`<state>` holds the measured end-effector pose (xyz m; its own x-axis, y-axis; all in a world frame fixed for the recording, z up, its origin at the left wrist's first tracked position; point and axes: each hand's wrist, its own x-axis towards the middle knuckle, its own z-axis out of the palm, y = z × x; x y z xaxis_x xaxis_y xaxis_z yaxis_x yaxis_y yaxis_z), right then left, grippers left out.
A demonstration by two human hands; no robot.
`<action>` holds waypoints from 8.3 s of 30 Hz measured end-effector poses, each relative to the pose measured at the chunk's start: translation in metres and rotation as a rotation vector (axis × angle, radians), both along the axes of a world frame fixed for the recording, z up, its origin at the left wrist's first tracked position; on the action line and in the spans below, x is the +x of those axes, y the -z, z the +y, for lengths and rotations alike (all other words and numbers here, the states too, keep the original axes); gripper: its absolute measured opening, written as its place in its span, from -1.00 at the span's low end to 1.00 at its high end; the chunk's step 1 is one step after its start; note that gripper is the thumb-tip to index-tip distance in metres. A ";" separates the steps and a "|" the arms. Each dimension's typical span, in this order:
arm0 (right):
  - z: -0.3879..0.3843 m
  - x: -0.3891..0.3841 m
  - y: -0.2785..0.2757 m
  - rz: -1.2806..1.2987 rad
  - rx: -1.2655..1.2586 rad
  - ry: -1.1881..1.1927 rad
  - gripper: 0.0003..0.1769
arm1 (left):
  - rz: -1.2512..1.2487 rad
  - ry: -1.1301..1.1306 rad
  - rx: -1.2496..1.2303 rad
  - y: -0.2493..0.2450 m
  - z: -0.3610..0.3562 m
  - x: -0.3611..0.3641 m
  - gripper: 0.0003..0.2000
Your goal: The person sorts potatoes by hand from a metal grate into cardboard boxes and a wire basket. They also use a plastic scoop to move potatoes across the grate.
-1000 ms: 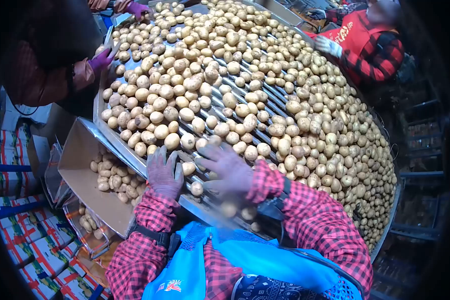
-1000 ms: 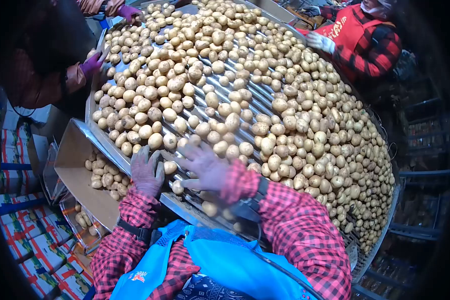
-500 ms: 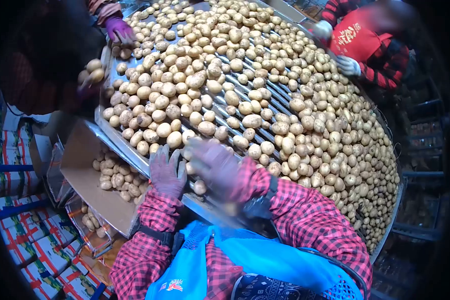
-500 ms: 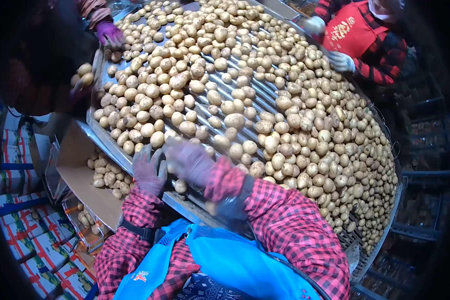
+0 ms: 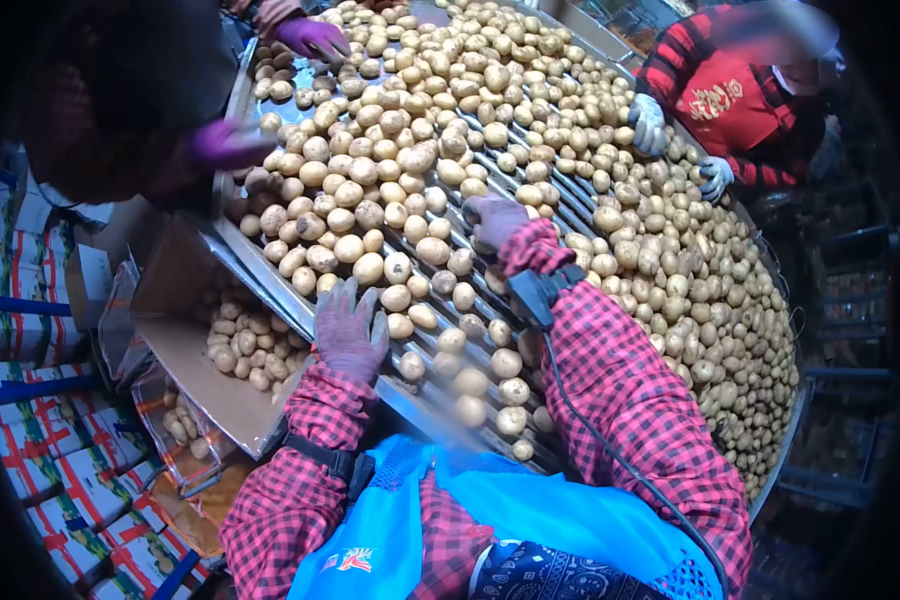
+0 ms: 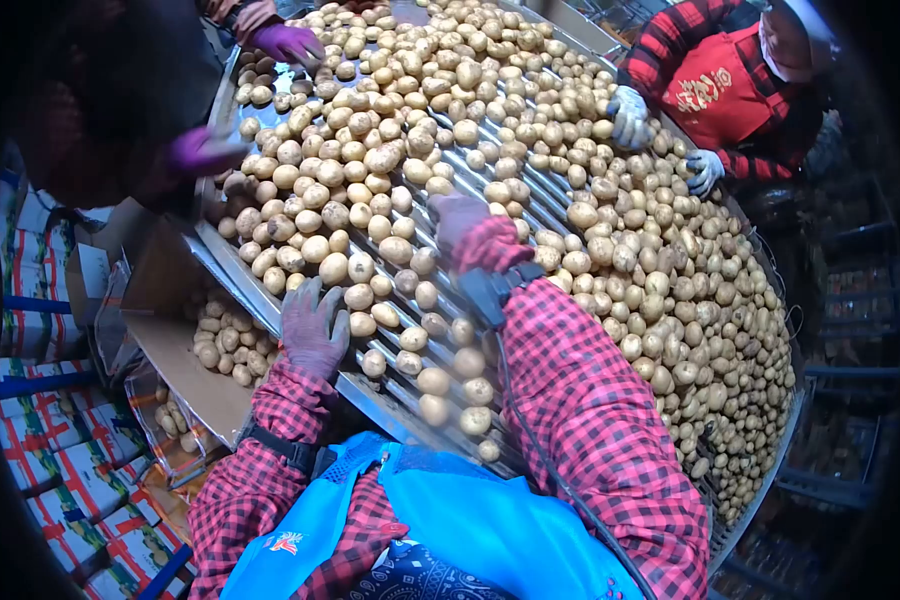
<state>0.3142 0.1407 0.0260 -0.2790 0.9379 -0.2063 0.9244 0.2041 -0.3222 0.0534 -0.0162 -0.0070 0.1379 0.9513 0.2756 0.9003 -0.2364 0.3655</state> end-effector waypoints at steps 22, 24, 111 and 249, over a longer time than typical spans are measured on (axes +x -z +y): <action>-0.082 0.062 -0.052 -0.050 -0.130 0.245 -0.40 | -2.322 0.267 -1.266 -0.015 -0.031 0.037 -0.58; -0.064 0.075 -0.014 -0.050 -0.108 0.209 -0.37 | -2.454 0.279 -1.358 -0.016 -0.028 0.040 -0.56; -0.045 0.183 0.008 -0.451 0.001 0.514 -0.32 | -2.398 0.275 -1.273 -0.015 -0.033 0.032 -0.46; -0.044 0.145 -0.050 -0.100 0.304 0.200 -0.42 | -0.262 0.301 0.007 -0.026 -0.016 0.019 -0.64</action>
<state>0.4589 0.0966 0.0765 -0.0770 0.9944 0.0729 0.9795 0.0891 -0.1807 0.0720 -0.0320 0.0187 0.3348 0.8770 0.3448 0.6666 -0.4790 0.5712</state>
